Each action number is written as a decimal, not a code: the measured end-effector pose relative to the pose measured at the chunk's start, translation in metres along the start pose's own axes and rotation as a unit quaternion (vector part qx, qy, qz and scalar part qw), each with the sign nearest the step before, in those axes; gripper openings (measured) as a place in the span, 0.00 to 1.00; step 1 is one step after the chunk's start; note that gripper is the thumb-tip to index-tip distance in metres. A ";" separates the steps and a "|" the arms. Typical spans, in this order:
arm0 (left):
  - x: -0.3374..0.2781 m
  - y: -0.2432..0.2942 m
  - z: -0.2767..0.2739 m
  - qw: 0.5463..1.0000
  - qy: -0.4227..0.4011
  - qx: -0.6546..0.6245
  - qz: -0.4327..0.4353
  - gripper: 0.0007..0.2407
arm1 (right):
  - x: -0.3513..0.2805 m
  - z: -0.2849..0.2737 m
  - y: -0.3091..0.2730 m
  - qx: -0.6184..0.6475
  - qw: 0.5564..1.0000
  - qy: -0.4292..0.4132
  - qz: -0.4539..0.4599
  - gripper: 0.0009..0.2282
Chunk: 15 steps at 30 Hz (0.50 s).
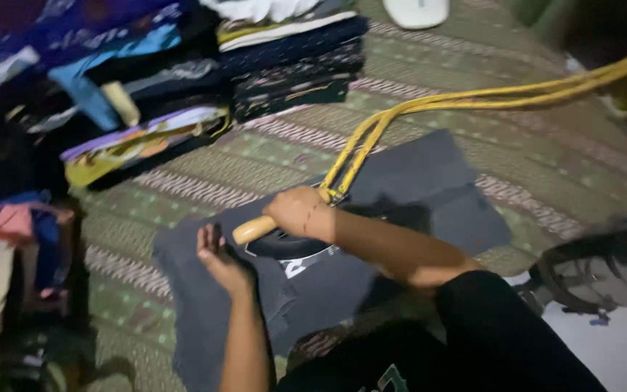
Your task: The person irons a dark gray t-shirt on a patterned surface using a black iron with a wooden handle. They smooth the fabric, iron the front and back, and then fold the shirt into a neat rectangle.
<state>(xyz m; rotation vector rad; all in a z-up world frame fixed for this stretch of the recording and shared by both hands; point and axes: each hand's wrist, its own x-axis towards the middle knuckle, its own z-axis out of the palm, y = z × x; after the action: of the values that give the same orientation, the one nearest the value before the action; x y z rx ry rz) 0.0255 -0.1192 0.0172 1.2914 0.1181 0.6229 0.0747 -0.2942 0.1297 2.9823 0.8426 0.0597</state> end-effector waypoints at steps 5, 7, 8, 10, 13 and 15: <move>0.009 -0.030 -0.022 0.974 -0.015 0.225 0.009 0.18 | -0.031 0.003 0.032 0.013 0.996 0.018 0.092 0.07; 0.004 -0.023 -0.016 0.942 -0.075 0.314 0.091 0.23 | -0.044 0.004 0.060 -0.011 0.992 -0.001 0.127 0.07; 0.001 -0.020 -0.013 0.892 -0.131 0.397 0.172 0.30 | -0.050 0.004 0.074 -0.035 0.986 -0.019 0.159 0.08; -0.010 0.012 0.007 0.851 -0.185 0.464 0.162 0.32 | -0.077 -0.017 0.117 0.033 0.976 -0.078 0.198 0.09; -0.014 0.019 0.017 0.754 -0.258 0.588 0.138 0.34 | -0.112 0.009 0.194 0.031 0.965 -0.067 0.251 0.10; -0.015 0.016 0.017 0.700 -0.276 0.647 0.121 0.33 | -0.129 0.047 0.261 -0.039 0.965 0.000 0.259 0.09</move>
<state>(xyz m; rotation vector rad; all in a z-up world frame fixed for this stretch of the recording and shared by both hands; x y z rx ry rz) 0.0146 -0.1388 0.0335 2.8749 -0.1662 0.2693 0.1030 -0.5852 0.0929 3.0342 0.0375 0.1049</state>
